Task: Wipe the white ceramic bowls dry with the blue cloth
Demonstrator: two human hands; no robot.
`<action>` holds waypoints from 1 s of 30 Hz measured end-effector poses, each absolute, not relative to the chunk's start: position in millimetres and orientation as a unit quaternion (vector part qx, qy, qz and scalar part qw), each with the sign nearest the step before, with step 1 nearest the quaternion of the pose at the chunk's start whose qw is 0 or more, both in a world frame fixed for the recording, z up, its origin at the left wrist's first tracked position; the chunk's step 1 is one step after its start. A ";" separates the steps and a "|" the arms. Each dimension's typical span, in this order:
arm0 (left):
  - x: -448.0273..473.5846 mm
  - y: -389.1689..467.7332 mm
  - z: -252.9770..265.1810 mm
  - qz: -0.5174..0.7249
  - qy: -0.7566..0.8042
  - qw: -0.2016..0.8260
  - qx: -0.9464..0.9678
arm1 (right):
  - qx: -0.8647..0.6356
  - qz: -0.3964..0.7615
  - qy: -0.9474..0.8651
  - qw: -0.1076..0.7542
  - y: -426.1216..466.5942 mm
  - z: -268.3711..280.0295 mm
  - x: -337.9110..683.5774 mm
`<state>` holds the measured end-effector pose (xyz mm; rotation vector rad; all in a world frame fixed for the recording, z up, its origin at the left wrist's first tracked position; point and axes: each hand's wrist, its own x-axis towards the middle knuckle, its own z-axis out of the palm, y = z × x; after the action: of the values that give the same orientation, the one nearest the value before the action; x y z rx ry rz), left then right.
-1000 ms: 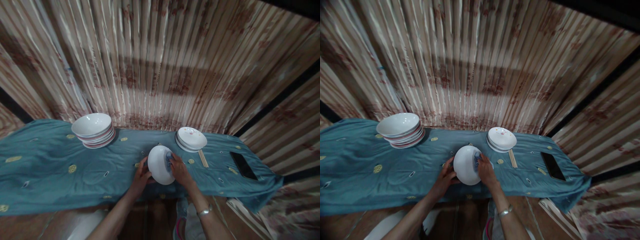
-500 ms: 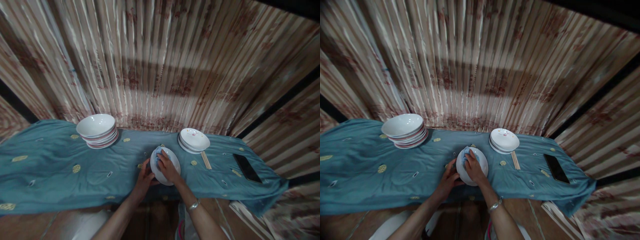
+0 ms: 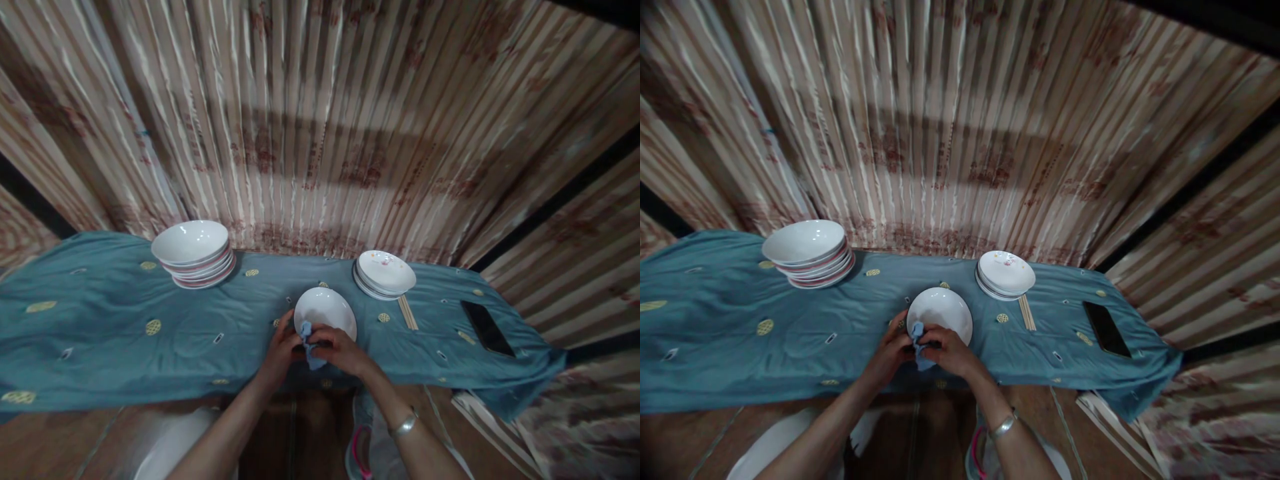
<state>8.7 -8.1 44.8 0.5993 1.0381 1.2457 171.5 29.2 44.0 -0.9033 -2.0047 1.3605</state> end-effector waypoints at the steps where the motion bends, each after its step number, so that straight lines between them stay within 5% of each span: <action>1: 8.5 -7.9 43.9 0.548 0.457 0.648 0.268 | -0.339 0.510 -0.745 0.265 27.4 45.1 176.5; 13: 9.4 -6.5 35.3 0.546 0.465 0.624 0.311 | -0.497 0.291 -0.806 0.136 26.8 49.9 230.7; 20: 15.8 -14.2 41.4 0.553 0.473 0.626 0.281 | -0.558 0.106 -0.798 0.201 41.0 23.3 229.4; 30: 12.7 -31.7 46.6 0.539 0.478 0.643 0.259 | -0.584 0.072 -0.755 0.290 67.8 -0.9 216.7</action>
<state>12.7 -31.7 46.6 0.5899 1.0882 1.2289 216.7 67.8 -0.9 -1.5585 -2.0128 0.1920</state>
